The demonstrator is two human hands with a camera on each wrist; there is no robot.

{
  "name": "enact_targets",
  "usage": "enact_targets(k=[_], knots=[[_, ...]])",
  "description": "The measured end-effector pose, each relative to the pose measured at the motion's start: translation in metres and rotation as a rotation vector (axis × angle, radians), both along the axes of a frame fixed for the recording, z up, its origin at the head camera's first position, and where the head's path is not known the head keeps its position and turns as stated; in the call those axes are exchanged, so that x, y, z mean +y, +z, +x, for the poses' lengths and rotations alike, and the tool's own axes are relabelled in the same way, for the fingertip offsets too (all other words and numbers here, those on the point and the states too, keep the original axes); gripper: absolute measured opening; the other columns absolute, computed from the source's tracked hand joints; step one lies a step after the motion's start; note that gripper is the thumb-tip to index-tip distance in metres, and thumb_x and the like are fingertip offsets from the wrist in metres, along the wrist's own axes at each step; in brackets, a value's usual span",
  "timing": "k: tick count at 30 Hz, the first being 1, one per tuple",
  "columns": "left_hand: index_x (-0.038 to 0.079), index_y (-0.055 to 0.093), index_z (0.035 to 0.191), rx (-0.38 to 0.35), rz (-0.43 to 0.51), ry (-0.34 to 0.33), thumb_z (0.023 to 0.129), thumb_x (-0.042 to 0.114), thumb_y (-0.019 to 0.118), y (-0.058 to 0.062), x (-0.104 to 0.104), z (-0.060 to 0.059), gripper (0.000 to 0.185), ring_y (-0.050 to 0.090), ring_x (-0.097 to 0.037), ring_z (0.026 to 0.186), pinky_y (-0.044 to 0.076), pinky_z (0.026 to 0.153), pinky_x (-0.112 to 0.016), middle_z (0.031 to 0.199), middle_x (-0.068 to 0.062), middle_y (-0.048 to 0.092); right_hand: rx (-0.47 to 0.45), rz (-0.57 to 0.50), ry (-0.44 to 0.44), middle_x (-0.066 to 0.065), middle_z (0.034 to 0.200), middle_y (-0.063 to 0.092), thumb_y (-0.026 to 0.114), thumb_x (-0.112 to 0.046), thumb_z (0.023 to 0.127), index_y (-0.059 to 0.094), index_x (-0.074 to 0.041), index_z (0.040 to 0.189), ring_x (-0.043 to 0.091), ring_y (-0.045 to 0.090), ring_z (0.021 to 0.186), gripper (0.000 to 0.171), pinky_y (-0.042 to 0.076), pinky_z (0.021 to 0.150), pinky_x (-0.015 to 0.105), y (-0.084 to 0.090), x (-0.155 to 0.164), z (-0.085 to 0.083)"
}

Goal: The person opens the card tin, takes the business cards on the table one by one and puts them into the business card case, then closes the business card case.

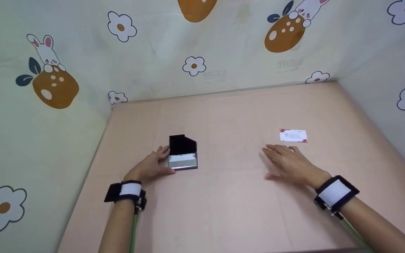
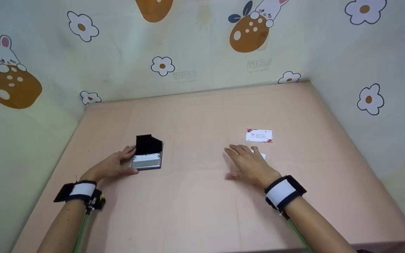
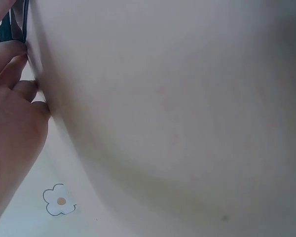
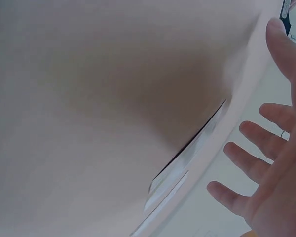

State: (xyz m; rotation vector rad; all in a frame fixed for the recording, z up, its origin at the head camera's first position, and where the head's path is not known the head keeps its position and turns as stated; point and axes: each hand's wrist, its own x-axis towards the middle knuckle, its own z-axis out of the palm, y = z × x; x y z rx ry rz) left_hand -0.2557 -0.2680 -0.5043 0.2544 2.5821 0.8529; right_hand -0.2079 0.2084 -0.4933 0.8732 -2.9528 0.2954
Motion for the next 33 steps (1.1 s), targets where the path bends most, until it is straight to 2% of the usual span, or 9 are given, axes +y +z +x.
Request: enact_targets(k=[7, 14, 23, 28, 33], knots=[[0.016, 0.023, 0.159, 0.008, 0.018, -0.021, 0.085, 0.044, 0.077, 0.002, -0.001, 0.000, 0.096, -0.005, -0.046, 0.154, 0.004, 0.124, -0.064, 0.171, -0.004, 0.007, 0.005, -0.014, -0.036, 0.017, 0.151, 0.049, 0.078, -0.047, 0.083, 0.046, -0.005, 0.149, 0.036, 0.045, 0.140, 0.084, 0.036, 0.108, 0.063, -0.001, 0.021, 0.003], [0.018, 0.024, 0.159, 0.003, 0.028, -0.009, 0.085, 0.044, 0.077, 0.002, -0.002, 0.001, 0.095, -0.005, -0.046, 0.154, 0.003, 0.123, -0.065, 0.171, -0.002, 0.007, -0.009, -0.024, -0.066, 0.019, 0.151, 0.049, 0.077, -0.042, 0.085, 0.044, -0.002, 0.150, 0.038, 0.043, 0.139, 0.083, 0.037, 0.105, 0.063, -0.002, 0.037, 0.006], [0.015, 0.026, 0.159, 0.013, 0.023, -0.012, 0.084, 0.044, 0.078, -0.003, -0.003, -0.001, 0.095, -0.004, -0.048, 0.154, 0.007, 0.123, -0.065, 0.171, -0.002, 0.009, -0.078, -0.020, -0.122, 0.023, 0.154, 0.043, 0.078, -0.040, 0.084, 0.037, 0.001, 0.152, 0.043, 0.039, 0.142, 0.090, 0.035, 0.108, 0.064, -0.003, 0.048, 0.005], [0.016, 0.026, 0.159, 0.004, 0.026, -0.008, 0.084, 0.043, 0.078, -0.002, -0.001, 0.000, 0.095, -0.004, -0.047, 0.154, 0.006, 0.123, -0.064, 0.171, -0.002, 0.008, -0.164, -0.078, -0.177, 0.027, 0.156, 0.038, 0.074, -0.038, 0.088, 0.030, 0.001, 0.155, 0.047, 0.036, 0.143, 0.089, 0.029, 0.110, 0.064, -0.003, 0.057, 0.005], [0.016, 0.025, 0.159, -0.002, 0.022, -0.015, 0.085, 0.044, 0.077, 0.001, 0.000, 0.000, 0.095, -0.005, -0.046, 0.154, 0.005, 0.124, -0.064, 0.171, -0.002, 0.007, -0.153, -0.123, -0.190, 0.032, 0.150, 0.042, 0.073, -0.037, 0.090, 0.033, 0.002, 0.153, 0.051, 0.041, 0.137, 0.085, 0.031, 0.106, 0.064, -0.002, 0.063, 0.004]])
